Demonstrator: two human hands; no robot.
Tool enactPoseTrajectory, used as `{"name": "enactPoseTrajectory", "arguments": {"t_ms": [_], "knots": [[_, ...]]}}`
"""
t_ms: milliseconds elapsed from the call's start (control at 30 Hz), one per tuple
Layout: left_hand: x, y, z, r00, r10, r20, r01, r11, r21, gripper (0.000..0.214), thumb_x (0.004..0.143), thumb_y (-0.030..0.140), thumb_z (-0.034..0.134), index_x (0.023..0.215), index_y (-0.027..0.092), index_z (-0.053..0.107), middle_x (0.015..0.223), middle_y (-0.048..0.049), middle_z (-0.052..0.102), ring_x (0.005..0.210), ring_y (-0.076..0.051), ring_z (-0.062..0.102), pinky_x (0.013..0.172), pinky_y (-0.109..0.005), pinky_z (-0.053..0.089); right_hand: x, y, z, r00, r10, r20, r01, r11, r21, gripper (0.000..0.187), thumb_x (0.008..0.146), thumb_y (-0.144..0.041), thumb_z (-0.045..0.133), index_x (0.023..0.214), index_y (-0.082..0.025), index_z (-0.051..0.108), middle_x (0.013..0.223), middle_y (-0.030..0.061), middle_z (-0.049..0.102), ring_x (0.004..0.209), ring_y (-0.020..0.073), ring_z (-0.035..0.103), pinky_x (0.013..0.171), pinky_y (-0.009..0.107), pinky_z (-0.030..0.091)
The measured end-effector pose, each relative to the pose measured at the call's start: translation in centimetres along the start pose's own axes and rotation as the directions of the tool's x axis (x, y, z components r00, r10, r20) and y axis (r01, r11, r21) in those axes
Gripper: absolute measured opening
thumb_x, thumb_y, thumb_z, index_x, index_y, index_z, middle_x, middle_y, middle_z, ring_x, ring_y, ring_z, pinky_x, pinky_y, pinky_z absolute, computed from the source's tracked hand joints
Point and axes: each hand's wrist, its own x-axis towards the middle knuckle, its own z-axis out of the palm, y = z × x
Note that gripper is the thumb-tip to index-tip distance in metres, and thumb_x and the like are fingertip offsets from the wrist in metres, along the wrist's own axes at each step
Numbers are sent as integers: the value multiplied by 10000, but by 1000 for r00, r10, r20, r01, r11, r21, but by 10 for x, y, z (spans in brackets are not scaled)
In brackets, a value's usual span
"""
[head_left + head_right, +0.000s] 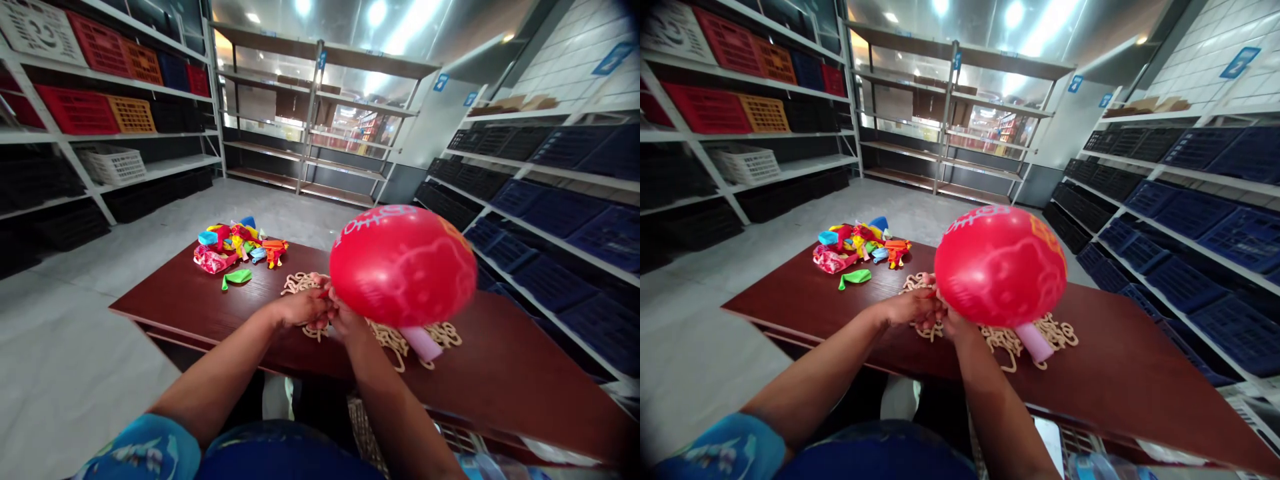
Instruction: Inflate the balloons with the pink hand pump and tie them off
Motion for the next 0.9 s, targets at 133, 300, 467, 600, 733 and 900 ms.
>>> {"name": "enactPoseTrajectory", "arguments": {"t_ms": [133, 300, 467, 600, 733, 900], "knots": [[8, -12, -5, 988, 59, 145, -73, 994, 87, 247, 729, 387, 584, 701, 145, 547, 504, 14, 475, 330, -60, 374, 317, -184, 235, 0, -3, 10, 1000, -9, 14, 5, 958, 287, 296, 749, -534, 540, 795, -242, 541, 973, 2, 595, 797, 162, 593, 405, 212, 456], [11, -27, -4, 967, 255, 27, -255, 967, -22, 306, 783, 430, 504, 661, 150, 487, 451, 50, 389, 296, -38, 291, 313, -182, 183, 2, -7, 19, 999, -21, -44, 35, 940, 340, 293, 702, -540, 586, 734, -251, 549, 956, -1, 604, 998, 196, 545, 667, 319, 532], [12, -32, -7, 957, 289, -25, -290, 953, -89, 312, 806, 415, 480, 646, 148, 456, 500, 42, 395, 336, -33, 305, 336, -173, 205, 8, -9, 28, 998, 15, -55, 9, 911, 413, 230, 664, -449, 650, 659, -231, 576, 910, 7, 632, 995, 200, 553, 817, 357, 490], [15, -27, -21, 963, 243, -114, -260, 950, -174, 267, 793, 359, 509, 650, 137, 460, 502, 42, 384, 348, -29, 303, 340, -164, 175, 24, -13, 36, 989, 146, -32, -118, 895, 430, 165, 614, -334, 700, 679, -202, 624, 795, 13, 651, 788, 170, 598, 674, 296, 500], [17, -15, -49, 973, 150, -175, -212, 882, -421, 206, 774, 306, 526, 678, 147, 436, 500, 59, 347, 336, -20, 259, 339, -159, 129, 50, -12, 36, 985, 115, 129, -140, 968, 207, 219, 630, -329, 681, 797, -188, 666, 759, 10, 656, 653, 132, 581, 657, 286, 468], [19, -12, -90, 932, 237, -273, -355, 742, -569, 149, 789, 243, 499, 702, 151, 421, 529, 58, 329, 364, -22, 273, 348, -154, 154, 83, 0, 30, 992, -63, 105, 114, 785, -609, 181, 753, -283, 560, 870, -195, 667, 870, 35, 660, 794, 149, 576, 774, 300, 416]]}}
